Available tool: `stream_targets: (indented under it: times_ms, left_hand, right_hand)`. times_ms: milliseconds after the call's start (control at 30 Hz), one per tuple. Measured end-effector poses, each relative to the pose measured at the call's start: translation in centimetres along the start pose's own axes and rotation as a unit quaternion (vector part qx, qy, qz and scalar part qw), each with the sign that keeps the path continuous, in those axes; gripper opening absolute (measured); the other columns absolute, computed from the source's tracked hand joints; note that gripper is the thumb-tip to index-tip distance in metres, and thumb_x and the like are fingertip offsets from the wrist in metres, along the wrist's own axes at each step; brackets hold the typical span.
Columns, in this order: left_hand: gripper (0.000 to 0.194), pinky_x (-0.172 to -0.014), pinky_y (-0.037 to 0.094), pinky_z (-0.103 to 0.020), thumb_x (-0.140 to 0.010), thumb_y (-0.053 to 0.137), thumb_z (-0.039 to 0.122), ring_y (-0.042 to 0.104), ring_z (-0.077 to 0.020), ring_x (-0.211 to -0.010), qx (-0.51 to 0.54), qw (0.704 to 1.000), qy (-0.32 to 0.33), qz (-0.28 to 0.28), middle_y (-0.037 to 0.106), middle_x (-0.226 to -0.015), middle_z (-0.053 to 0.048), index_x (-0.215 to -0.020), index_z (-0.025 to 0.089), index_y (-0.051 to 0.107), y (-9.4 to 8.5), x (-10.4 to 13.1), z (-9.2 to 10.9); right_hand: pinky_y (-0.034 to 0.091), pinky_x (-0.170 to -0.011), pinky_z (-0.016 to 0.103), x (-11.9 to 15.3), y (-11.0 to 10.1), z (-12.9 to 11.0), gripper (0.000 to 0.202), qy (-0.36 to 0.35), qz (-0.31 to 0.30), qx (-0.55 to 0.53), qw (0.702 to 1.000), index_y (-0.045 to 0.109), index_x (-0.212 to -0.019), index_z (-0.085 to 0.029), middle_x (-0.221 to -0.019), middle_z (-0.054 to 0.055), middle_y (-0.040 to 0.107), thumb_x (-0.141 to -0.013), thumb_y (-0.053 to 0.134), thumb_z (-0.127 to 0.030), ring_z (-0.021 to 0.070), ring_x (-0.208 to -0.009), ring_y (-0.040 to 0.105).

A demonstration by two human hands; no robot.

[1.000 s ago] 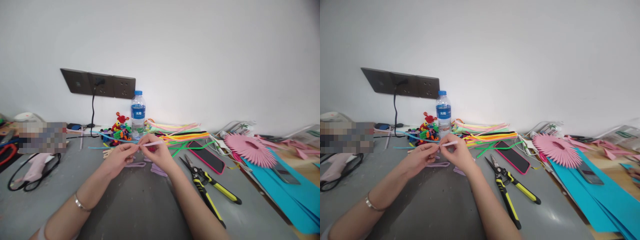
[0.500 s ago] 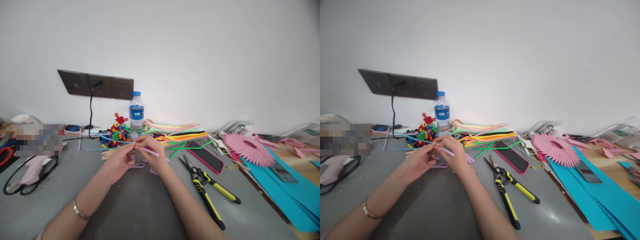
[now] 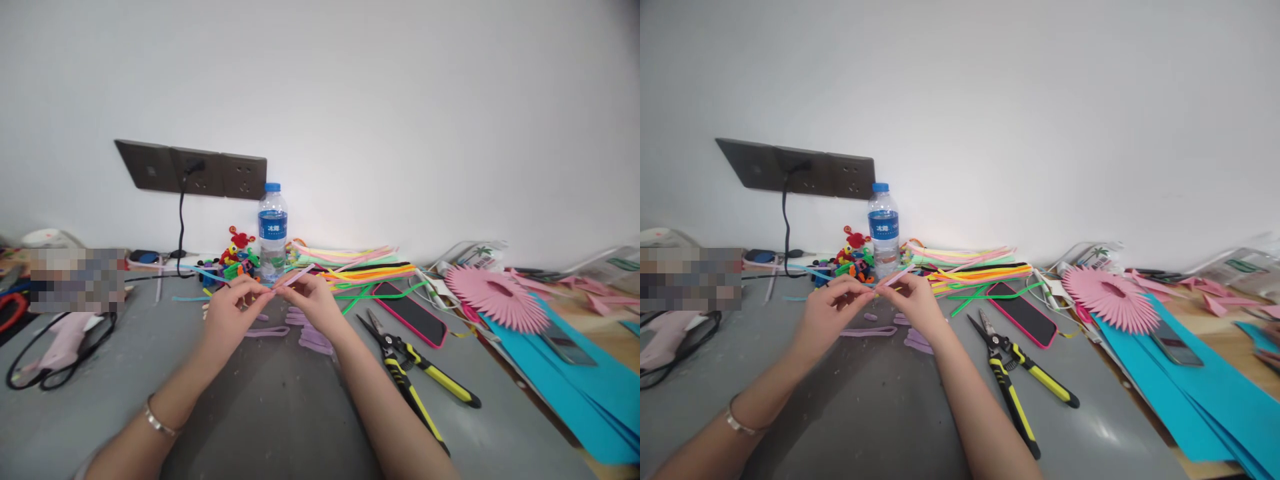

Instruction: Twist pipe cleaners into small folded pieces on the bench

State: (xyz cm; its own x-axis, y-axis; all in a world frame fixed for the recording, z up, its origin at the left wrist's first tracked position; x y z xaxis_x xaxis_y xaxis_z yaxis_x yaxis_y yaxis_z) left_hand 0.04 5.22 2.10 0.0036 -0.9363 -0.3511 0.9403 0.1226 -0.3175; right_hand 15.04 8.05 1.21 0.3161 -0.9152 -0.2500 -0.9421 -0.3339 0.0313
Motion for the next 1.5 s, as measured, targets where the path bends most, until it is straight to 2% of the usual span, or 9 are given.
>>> stream_targets:
  times_ms: [133,233,367,500,600,800,967,1300,1500]
  left_hand:
    - [0.013,-0.056,0.038,-0.024,-0.076,0.07,0.031,0.05,-0.0135,-0.062,0.006,1.0,-0.004,0.004,0.061,-0.072,-0.002,-0.071,0.019,0.071,0.1,-0.1,-0.2]
    - [0.021,-0.056,0.039,-0.024,-0.076,0.069,0.038,0.051,-0.015,-0.064,0.06,0.989,-0.081,-0.104,0.062,-0.071,-0.003,-0.07,0.018,0.07,1.0,-0.2,-0.6]
    - [0.032,-0.049,0.03,-0.021,-0.075,0.07,0.048,0.038,-0.01,-0.054,0.131,0.949,-0.186,-0.22,0.05,-0.06,0.001,-0.073,0.016,0.072,1.8,0.3,-1.1]
    - [0.032,-0.05,0.03,-0.02,-0.07,0.076,0.046,0.036,-0.0091,-0.056,0.217,0.898,-0.253,-0.288,0.047,-0.064,0.001,-0.076,0.014,0.073,2.8,1.3,-1.8]
    - [0.031,-0.051,0.031,-0.02,-0.069,0.077,0.044,0.037,-0.0091,-0.058,0.251,0.874,-0.283,-0.307,0.047,-0.065,0.001,-0.075,0.014,0.071,3.3,1.8,-2.0]
    - [0.039,-0.049,0.021,-0.022,-0.068,0.076,0.05,0.029,-0.0079,-0.052,0.189,0.914,-0.233,-0.275,0.039,-0.054,0.005,-0.059,0.015,0.061,2.8,1.2,-1.5]
    - [0.04,-0.048,0.022,-0.021,-0.068,0.076,0.049,0.029,-0.007,-0.049,0.205,0.918,-0.232,-0.247,0.038,-0.055,0.006,-0.058,0.016,0.055,2.5,1.0,-1.3]
    - [0.039,-0.045,0.025,-0.016,-0.066,0.08,0.041,0.029,-0.0059,-0.053,0.309,0.895,-0.278,-0.162,0.038,-0.059,0.006,-0.058,0.015,0.053,2.3,0.7,-2.4]
    - [0.035,-0.046,0.035,-0.015,-0.056,0.087,0.036,0.039,-0.0055,-0.055,0.414,0.845,-0.333,-0.055,0.043,-0.06,0.006,-0.065,0.014,0.061,2.1,0.8,-2.5]
  right_hand:
    - [0.047,-0.066,0.027,0.1,0.0,0.5,0.033,0.06,-0.008,-0.007,0.998,0.067,-0.079,-0.016,-0.078,0.003,0.066,-0.072,0.074,-0.048,0.0151,-0.071,0.058]
    - [0.046,-0.07,0.027,0.2,0.0,0.0,0.031,0.062,-0.046,-0.009,0.997,0.068,-0.081,-0.015,-0.082,0.003,0.066,-0.075,0.072,-0.044,0.0144,-0.074,0.057]
    - [0.048,-0.077,0.029,0.6,-0.1,-0.8,0.027,0.054,-0.119,-0.019,0.991,0.069,-0.082,-0.015,-0.088,0.004,0.066,-0.078,0.072,-0.041,0.0166,-0.083,0.059]
    - [0.049,-0.08,0.03,1.0,0.1,-1.5,0.027,0.048,-0.169,-0.026,0.984,0.069,-0.084,-0.015,-0.091,0.005,0.064,-0.079,0.071,-0.041,0.0169,-0.085,0.06]
    - [0.05,-0.078,0.029,1.2,0.3,-1.9,0.025,0.037,-0.178,-0.024,0.983,0.069,-0.084,-0.015,-0.092,0.005,0.062,-0.079,0.071,-0.04,0.0165,-0.085,0.06]
    - [0.049,-0.075,0.028,0.9,0.3,-1.2,0.028,0.054,-0.144,0.01,0.988,0.066,-0.078,-0.015,-0.078,0.002,0.063,-0.079,0.07,-0.044,0.015,-0.076,0.058]
    - [0.047,-0.068,0.026,0.7,0.0,-0.8,0.028,0.051,-0.104,0.022,0.993,0.063,-0.08,-0.015,-0.076,0.001,0.063,-0.078,0.071,-0.042,0.0143,-0.073,0.058]
    - [0.049,-0.079,0.031,1.1,1.0,-3.0,0.01,-0.12,-0.04,0.129,0.984,0.062,-0.082,-0.019,-0.086,0.006,0.067,-0.089,0.057,-0.025,0.0183,-0.085,0.064]
    - [0.05,-0.085,0.033,1.7,2.3,-3.3,0.01,-0.216,0.02,0.208,0.954,0.058,-0.078,-0.021,-0.102,0.009,0.069,-0.088,0.056,-0.02,0.019,-0.094,0.065]
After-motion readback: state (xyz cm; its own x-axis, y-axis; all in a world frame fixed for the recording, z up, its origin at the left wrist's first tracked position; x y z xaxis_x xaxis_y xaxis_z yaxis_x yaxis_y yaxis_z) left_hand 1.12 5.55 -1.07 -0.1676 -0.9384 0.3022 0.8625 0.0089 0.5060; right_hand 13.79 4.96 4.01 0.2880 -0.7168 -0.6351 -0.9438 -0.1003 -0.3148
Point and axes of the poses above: each hand's wrist, its own x-axis away from the middle knuckle, its own y-axis out of the palm, z = x × y, the point moved 6 cm from there along -x, towards the middle knuckle
